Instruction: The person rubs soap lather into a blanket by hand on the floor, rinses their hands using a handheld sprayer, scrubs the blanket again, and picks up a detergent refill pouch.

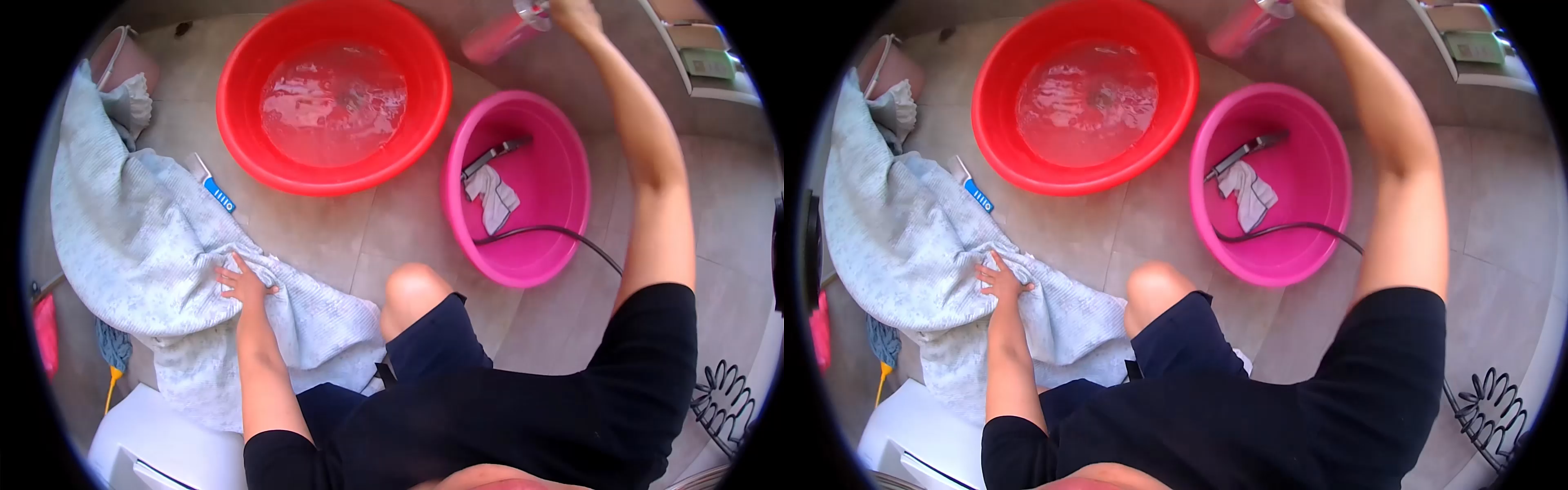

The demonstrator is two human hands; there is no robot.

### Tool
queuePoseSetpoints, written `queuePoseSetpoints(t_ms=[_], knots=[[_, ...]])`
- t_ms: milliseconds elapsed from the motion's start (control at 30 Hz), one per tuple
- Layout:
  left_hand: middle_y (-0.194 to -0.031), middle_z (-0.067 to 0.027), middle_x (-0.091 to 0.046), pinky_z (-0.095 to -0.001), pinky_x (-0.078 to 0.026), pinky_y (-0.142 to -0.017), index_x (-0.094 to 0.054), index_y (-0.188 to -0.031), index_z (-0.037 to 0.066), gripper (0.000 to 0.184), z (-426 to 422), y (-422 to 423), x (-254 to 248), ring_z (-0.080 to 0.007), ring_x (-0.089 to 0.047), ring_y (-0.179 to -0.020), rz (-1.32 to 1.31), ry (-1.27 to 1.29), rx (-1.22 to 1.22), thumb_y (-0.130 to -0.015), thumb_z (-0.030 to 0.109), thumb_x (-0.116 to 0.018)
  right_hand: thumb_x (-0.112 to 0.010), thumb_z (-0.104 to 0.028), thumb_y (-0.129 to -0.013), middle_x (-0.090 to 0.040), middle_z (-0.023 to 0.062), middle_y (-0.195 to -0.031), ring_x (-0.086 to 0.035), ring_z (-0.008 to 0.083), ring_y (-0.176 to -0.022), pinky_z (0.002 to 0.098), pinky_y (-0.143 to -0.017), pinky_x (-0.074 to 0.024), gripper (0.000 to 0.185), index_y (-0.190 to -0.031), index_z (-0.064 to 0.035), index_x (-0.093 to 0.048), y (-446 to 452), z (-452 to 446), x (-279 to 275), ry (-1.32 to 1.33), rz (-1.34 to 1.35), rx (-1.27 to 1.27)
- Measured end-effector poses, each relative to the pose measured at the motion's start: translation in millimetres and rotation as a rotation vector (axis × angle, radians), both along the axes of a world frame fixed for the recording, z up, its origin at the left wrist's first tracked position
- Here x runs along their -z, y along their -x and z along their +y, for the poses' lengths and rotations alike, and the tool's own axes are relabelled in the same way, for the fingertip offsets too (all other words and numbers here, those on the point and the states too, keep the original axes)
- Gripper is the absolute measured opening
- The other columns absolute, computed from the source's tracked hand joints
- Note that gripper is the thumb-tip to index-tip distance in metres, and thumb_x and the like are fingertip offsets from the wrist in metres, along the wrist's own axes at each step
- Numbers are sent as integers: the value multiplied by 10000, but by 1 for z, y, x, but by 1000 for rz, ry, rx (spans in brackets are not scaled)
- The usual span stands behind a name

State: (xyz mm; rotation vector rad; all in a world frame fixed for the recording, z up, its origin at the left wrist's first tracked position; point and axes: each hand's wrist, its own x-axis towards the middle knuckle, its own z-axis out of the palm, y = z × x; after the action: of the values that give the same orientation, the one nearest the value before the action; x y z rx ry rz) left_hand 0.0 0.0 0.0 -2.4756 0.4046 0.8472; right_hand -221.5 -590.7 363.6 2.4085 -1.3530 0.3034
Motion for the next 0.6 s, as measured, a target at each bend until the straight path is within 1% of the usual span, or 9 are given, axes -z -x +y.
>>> queuePoseSetpoints(t_ms=[33,100,167,200,267,333,400,467,600], knots=[[-1376,-340,157,-645,-159,-972,158,-1384,199,1435,-1,0,1,-442,58,-1318,5,-9,9,-404,396,-871,-480,-298,-881,-586,285,-787,-580,422,-808,508,-643,-451,325,-864,26,-491,5,-12,36,-36,-25,-1],[-1374,-345,152,-644,-160,-972,160,-1384,199,1434,-1,0,1,-442,58,-1317,13,-32,20,-407,401,-869,-494,-299,-889,-605,190,-733,-612,337,-752,428,-652,-473,314,-916,13,-485,27,-65,120,-92,-107,-68],[-1373,-345,151,-644,-177,-968,181,-1376,207,1422,-1,-1,3,-456,42,-1312,7,-43,34,-430,404,-863,-585,-338,-837,-490,99,-628,-442,209,-535,344,-442,-351,340,-813,-18,-473,57,-130,200,-718,-603,159],[-1373,-344,152,-643,-177,-969,180,-1376,207,1422,-5,1,-3,-455,45,-1312,16,-36,28,-430,405,-863,-630,-358,-811,-433,53,-575,-357,145,-426,302,-337,-290,366,-762,-34,-467,58,-144,222,-1032,-846,276],[-1373,-349,148,-654,-136,-969,152,-1386,189,1424,2,-2,2,-455,92,-1308,21,-13,20,-413,413,-864,-597,-188,-847,-411,37,-602,-360,131,-440,278,-355,-307,210,-764,-40,-473,37,-79,211,-1042,-1191,421],[-1385,-330,144,-651,-123,-974,142,-1389,202,1419,7,-4,11,-452,101,-1308,19,47,14,-411,411,-865,-602,-144,-840,-423,44,-617,-400,133,-479,257,-387,-340,180,-756,-45,-477,47,-81,229,-1147,-1500,461],[-1400,-305,138,-646,-108,-982,119,-1395,224,1404,17,-3,16,-448,107,-1308,4,94,-21,-409,401,-866,-606,-155,-838,-458,54,-650,-429,128,-516,235,-410,-358,173,-789,-42,-485,71,-109,266,-1275,-1430,439],[-1416,-280,123,-639,-89,-990,69,-1405,261,1363,18,-4,22,-444,101,-1311,-19,145,-52,-417,371,-865,-578,-177,-857,-495,58,-679,-417,100,-499,202,-394,-342,174,-869,-23,-499,92,-116,271,-1431,-1454,416],[-1417,-284,100,-650,-76,-987,14,-1412,247,1295,14,-7,3,-460,93,-1305,11,130,-72,-455,353,-852,-524,-221,-895,-571,65,-736,-394,43,-465,135,-361,-309,271,-1029,15,-528,120,-142,280,-1690,-1470,384]])
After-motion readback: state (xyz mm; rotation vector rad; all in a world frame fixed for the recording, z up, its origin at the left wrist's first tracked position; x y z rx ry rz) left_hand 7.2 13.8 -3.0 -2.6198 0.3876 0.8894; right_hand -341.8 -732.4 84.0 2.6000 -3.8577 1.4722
